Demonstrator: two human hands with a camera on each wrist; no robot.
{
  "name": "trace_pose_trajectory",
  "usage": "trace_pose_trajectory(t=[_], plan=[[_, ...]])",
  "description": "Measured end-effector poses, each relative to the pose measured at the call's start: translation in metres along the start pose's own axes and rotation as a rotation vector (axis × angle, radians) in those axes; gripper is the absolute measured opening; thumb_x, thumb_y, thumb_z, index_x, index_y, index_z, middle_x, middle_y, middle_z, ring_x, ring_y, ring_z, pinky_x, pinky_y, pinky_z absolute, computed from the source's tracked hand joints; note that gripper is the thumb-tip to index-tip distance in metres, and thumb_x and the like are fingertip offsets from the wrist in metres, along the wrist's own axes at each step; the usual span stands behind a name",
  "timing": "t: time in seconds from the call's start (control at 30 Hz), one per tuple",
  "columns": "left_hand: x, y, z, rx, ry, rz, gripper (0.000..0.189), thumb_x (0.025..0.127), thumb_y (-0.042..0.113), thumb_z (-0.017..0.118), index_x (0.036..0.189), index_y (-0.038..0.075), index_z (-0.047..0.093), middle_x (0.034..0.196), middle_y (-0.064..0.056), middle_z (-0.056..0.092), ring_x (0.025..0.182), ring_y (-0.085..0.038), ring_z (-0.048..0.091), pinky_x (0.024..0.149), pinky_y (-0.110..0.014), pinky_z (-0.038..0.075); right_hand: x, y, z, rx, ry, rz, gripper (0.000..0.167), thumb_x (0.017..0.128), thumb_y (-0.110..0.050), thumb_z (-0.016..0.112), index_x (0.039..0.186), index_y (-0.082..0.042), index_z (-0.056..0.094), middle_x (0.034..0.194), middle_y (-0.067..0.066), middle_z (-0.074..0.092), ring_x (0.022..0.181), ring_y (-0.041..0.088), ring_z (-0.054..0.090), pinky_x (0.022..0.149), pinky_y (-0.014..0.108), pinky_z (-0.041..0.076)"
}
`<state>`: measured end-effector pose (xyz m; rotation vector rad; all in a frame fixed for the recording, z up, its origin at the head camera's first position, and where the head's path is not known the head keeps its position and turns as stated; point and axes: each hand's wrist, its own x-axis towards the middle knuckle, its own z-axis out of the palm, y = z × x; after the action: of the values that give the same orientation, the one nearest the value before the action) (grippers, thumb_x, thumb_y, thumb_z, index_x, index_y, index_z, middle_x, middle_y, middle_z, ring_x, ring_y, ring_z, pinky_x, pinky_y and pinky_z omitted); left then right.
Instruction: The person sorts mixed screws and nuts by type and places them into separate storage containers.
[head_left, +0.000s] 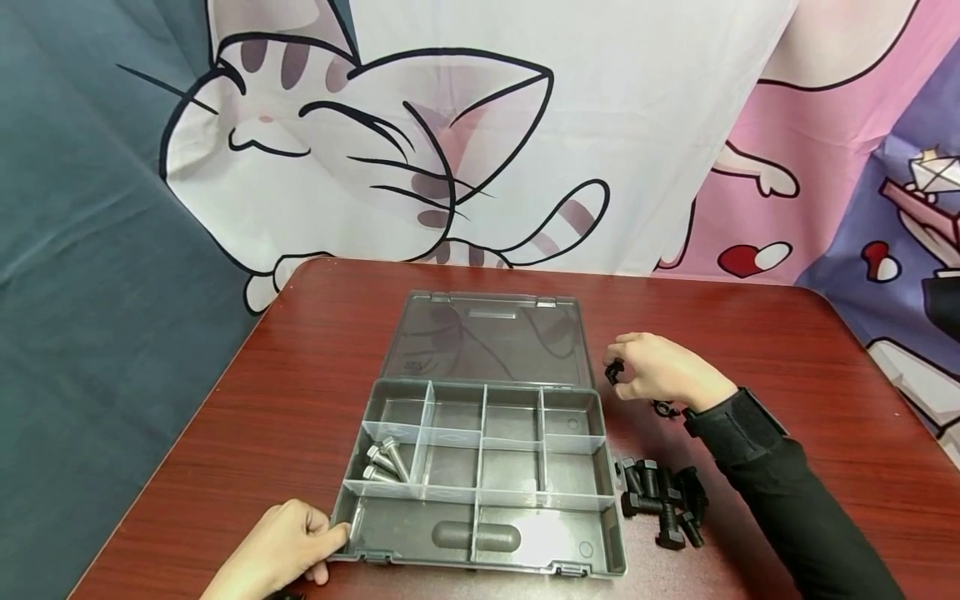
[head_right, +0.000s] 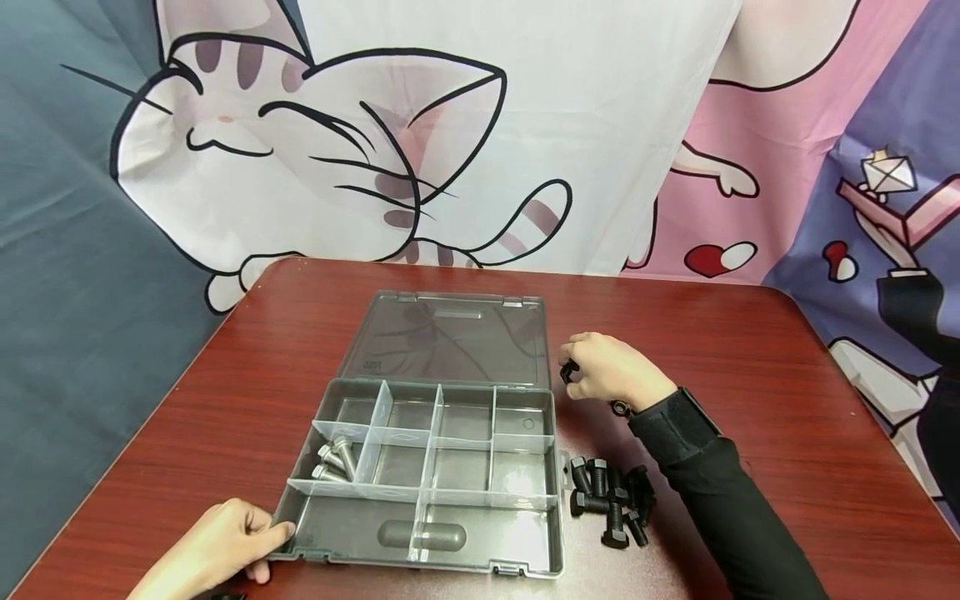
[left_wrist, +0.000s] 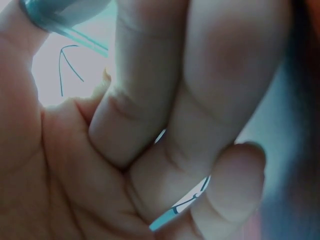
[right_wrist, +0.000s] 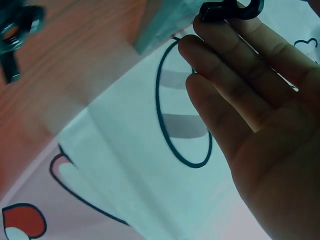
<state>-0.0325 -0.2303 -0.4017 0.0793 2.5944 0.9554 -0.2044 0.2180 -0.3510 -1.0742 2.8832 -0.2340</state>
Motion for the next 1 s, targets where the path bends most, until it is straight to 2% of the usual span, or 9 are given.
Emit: trace_pose_trajectory(t=[0.2,0.47,0.77,1.0], plan=[[0.001,0.000,-0.001,-0.007,-0.001,0.019,0.040,0.083,0.030,0.062,0.050,0.009,0.051,0.042,0.006,0.052,0.045,-0.009,0.047,0.049,-0.023,0.036,0.009,-0.010,-0.004,-0.022,0.001,0.004,0.040,0.067,-0.016,0.072,0.101,0.003,0.064,0.100,0.016,0.059,0.086,0.029,0.059,0.073,0.042,0.046],[-0.001,0.001,0.000,0.006,0.005,-0.003,0.040,0.083,0.031,0.062,0.051,0.009,0.052,0.042,0.006,0.052,0.046,-0.009,0.044,0.047,-0.023,0.034,0.019,-0.025,-0.007,0.000,0.003,-0.048,0.030,0.067,-0.017,0.072,0.095,-0.006,0.066,0.097,0.007,0.060,0.085,0.023,0.058,0.072,0.038,0.046],[0.000,0.000,0.000,0.007,0.001,0.014,0.040,0.083,0.031,0.061,0.051,0.010,0.052,0.042,0.007,0.052,0.046,-0.007,0.045,0.047,-0.023,0.034,0.031,-0.042,-0.012,-0.002,0.022,-0.087,0.028,0.067,-0.019,0.072,0.092,-0.009,0.066,0.091,0.003,0.058,0.070,0.014,0.054,0.067,0.034,0.045],[0.000,0.000,0.000,-0.002,-0.006,0.005,0.040,0.083,0.030,0.062,0.051,0.009,0.052,0.042,0.006,0.052,0.048,-0.008,0.046,0.049,-0.023,0.035,0.039,-0.054,-0.014,-0.001,0.001,-0.096,0.027,0.070,-0.021,0.072,0.094,-0.010,0.066,0.092,0.002,0.057,0.083,0.019,0.057,0.072,0.036,0.045]])
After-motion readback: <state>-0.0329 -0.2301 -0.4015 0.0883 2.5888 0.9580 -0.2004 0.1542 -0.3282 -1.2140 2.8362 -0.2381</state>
